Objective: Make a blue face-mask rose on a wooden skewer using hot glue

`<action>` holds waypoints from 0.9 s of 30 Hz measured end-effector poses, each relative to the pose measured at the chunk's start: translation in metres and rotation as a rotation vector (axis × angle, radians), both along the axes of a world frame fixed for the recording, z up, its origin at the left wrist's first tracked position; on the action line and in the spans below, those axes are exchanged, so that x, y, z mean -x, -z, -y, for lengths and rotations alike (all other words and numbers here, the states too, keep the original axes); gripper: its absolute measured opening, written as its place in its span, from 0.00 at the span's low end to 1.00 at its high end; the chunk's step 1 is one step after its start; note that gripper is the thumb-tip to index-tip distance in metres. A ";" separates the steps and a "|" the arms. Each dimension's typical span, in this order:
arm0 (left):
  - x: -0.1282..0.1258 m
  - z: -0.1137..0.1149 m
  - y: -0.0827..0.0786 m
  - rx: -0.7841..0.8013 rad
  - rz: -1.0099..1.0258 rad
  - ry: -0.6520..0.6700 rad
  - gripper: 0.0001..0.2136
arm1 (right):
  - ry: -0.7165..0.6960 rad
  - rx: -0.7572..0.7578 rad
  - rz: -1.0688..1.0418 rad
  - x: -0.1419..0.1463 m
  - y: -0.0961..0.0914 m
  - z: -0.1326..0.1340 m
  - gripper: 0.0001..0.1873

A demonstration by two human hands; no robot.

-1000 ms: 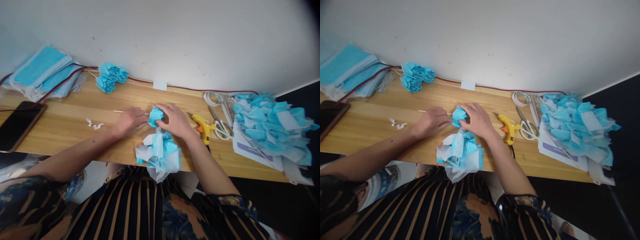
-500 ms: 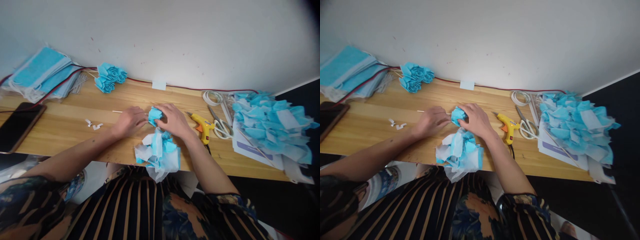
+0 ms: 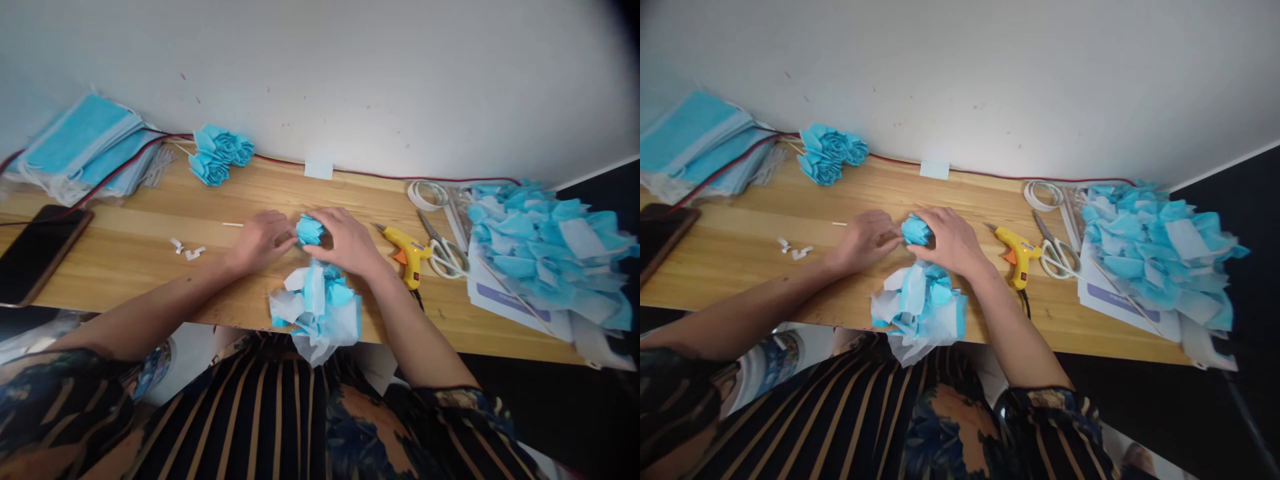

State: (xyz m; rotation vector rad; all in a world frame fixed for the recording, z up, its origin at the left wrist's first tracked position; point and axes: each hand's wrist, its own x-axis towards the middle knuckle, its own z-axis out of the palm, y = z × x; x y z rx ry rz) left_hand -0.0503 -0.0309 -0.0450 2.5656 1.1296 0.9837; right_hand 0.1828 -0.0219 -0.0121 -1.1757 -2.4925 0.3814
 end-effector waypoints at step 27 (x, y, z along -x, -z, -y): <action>-0.005 -0.019 -0.009 -0.092 -0.081 0.003 0.23 | 0.128 -0.016 -0.007 0.006 0.007 0.000 0.30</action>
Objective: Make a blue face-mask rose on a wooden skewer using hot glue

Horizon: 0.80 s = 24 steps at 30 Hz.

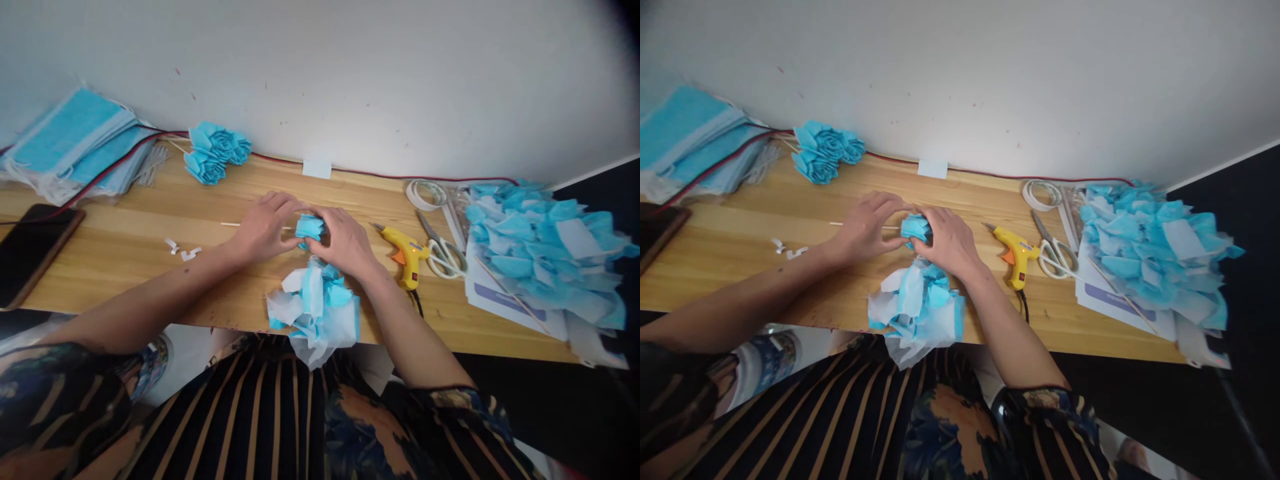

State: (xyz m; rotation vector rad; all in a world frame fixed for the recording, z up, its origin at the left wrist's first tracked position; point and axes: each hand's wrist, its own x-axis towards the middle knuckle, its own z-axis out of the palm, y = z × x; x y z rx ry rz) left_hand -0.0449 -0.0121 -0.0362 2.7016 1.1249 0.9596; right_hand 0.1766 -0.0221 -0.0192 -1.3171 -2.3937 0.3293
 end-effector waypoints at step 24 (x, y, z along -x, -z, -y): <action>0.004 0.003 0.003 0.092 0.078 -0.023 0.24 | -0.042 0.004 -0.174 -0.007 0.005 -0.004 0.35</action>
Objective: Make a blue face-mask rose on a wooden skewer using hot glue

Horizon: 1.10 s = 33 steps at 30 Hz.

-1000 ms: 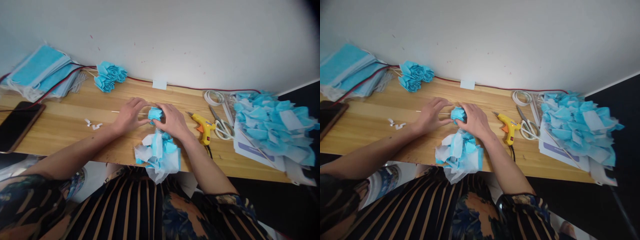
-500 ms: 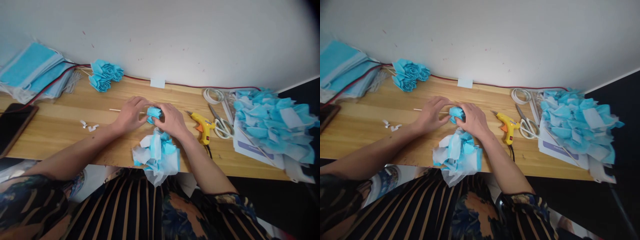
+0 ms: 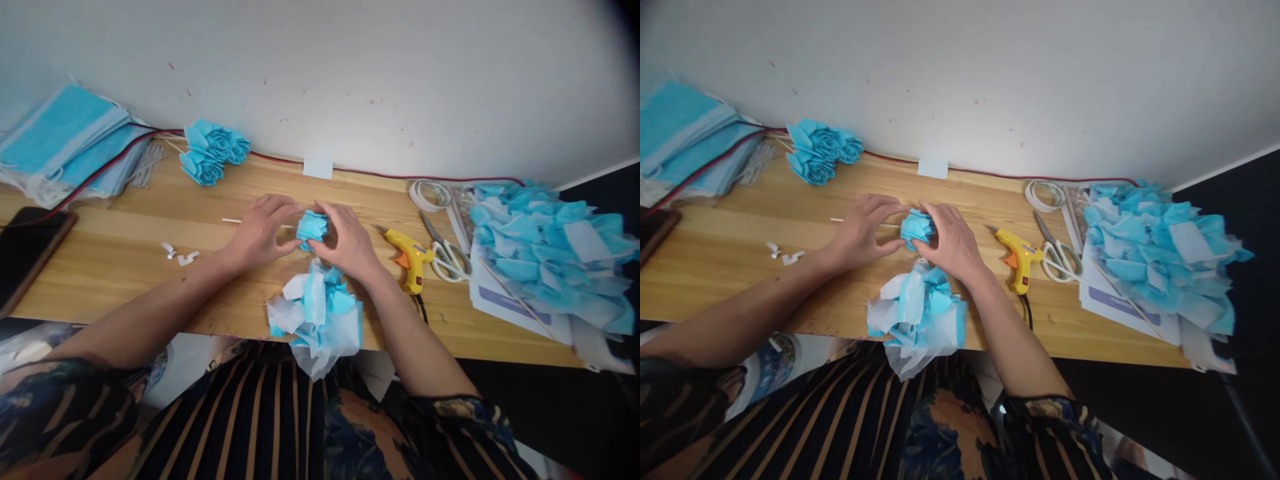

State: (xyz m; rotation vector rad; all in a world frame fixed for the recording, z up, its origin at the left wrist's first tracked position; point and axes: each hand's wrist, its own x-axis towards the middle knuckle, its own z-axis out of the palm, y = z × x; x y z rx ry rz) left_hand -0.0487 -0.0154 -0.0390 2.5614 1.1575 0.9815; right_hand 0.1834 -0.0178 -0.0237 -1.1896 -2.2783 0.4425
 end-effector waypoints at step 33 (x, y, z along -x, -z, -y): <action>-0.006 -0.014 0.008 0.077 0.087 0.052 0.11 | 0.165 0.230 -0.466 -0.018 0.012 -0.010 0.32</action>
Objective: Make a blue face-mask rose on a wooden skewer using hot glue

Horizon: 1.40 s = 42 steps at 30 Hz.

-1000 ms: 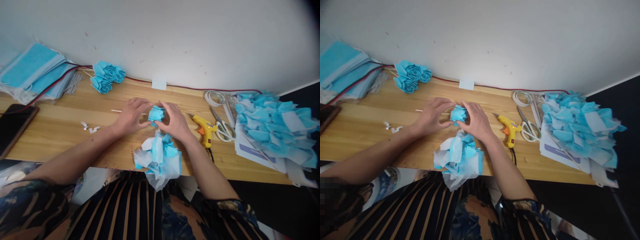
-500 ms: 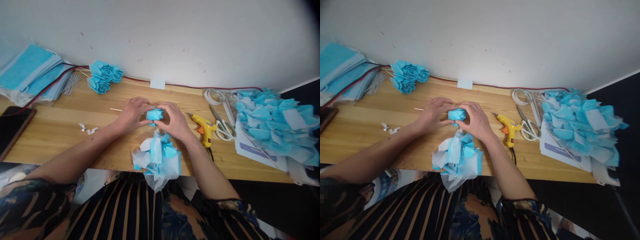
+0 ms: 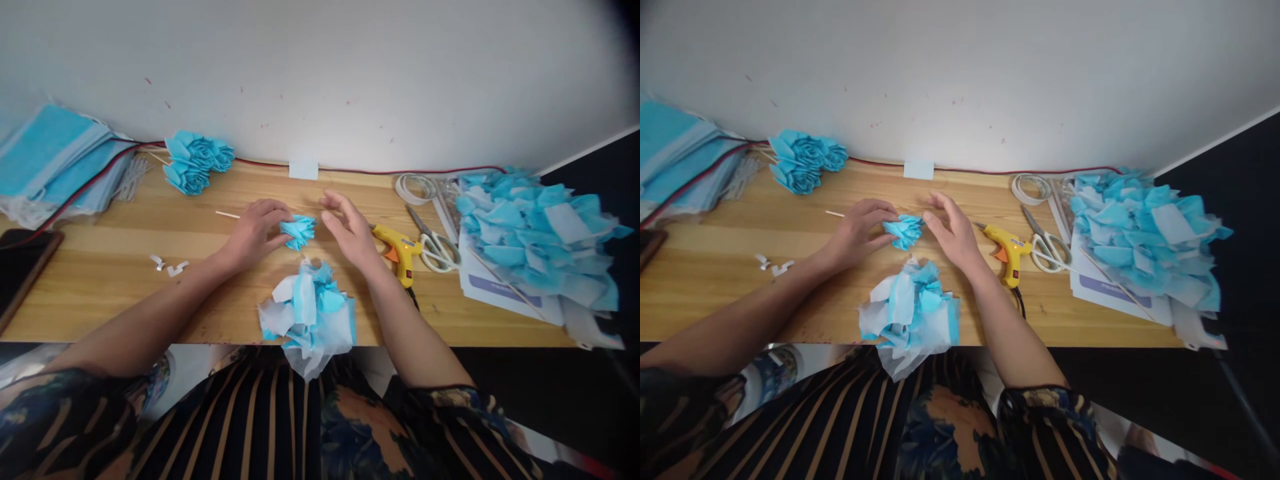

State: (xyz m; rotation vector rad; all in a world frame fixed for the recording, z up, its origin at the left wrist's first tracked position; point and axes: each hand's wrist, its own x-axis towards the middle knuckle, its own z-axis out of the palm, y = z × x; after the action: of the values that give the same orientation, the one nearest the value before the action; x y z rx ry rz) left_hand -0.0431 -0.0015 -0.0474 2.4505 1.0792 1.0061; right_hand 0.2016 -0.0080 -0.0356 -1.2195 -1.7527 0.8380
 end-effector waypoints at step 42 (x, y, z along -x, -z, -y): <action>0.029 0.006 -0.040 0.246 0.878 0.245 0.23 | -0.231 -0.477 -0.094 0.071 -0.051 -0.008 0.44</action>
State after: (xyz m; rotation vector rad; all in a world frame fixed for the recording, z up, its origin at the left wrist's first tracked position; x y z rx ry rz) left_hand -0.0716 -0.0073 -0.0074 1.5900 0.5368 1.5213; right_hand 0.1304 0.0004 0.0152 -0.6641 -1.8965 0.5463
